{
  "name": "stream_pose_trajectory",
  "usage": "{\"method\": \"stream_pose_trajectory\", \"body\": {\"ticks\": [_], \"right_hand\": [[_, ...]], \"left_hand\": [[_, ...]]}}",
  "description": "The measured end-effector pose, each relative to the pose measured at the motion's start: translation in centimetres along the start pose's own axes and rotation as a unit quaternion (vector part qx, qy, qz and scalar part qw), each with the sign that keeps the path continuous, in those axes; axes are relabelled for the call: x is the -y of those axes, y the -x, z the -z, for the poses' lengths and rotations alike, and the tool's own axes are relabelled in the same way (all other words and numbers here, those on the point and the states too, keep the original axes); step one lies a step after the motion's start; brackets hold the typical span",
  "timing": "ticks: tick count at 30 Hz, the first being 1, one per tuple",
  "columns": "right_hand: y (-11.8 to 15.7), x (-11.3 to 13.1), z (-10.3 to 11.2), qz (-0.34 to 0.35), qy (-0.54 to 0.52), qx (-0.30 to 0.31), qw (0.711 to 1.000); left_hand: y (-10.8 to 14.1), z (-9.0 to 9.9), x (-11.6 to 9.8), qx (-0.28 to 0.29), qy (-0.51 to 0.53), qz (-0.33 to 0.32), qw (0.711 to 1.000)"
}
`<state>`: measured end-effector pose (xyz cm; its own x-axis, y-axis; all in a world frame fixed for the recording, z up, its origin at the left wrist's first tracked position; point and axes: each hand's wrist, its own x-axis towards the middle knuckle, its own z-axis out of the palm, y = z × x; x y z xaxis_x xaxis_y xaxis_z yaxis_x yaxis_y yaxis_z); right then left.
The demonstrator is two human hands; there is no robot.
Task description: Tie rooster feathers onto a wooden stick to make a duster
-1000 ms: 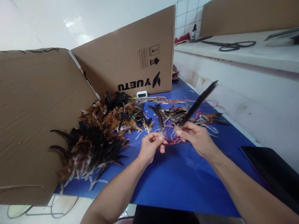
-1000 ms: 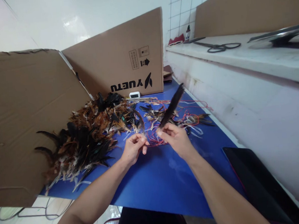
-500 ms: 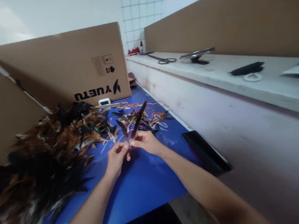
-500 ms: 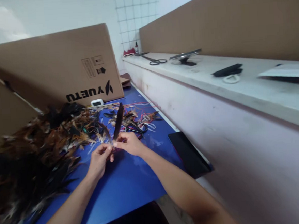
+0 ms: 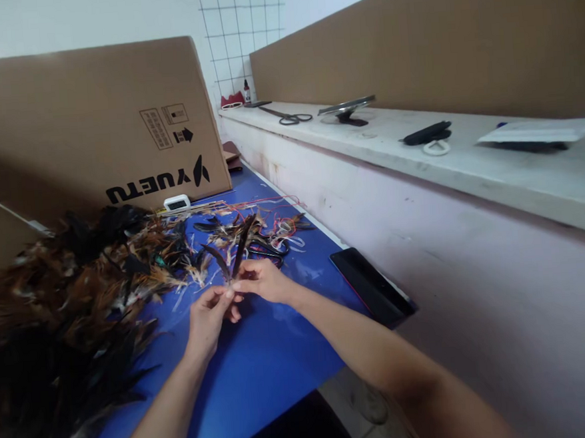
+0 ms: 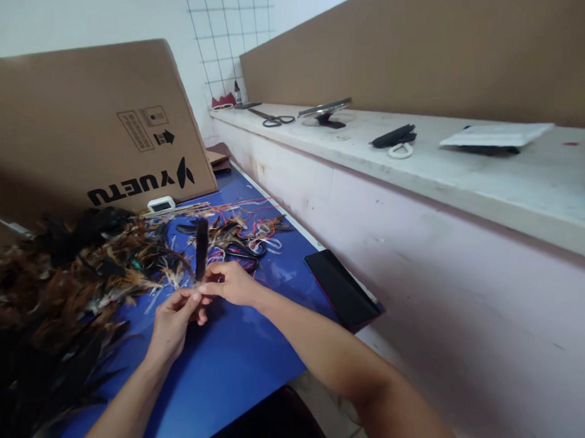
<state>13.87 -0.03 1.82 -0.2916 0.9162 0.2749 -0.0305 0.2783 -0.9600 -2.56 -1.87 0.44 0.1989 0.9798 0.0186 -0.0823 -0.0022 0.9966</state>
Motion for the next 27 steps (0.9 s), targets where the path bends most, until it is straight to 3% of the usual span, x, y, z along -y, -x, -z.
{"method": "stream_pose_trajectory", "body": {"ticks": [16,27], "right_hand": [[-0.04,-0.58,-0.25,-0.045,-0.092,0.016,0.995],[0.16,-0.29,-0.46,-0.060,-0.067,0.019,0.996]], "left_hand": [[0.04,0.15,-0.03,0.012,-0.063,-0.035,0.997],[0.04,-0.11,-0.15,0.020,-0.024,-0.004,0.999]]}}
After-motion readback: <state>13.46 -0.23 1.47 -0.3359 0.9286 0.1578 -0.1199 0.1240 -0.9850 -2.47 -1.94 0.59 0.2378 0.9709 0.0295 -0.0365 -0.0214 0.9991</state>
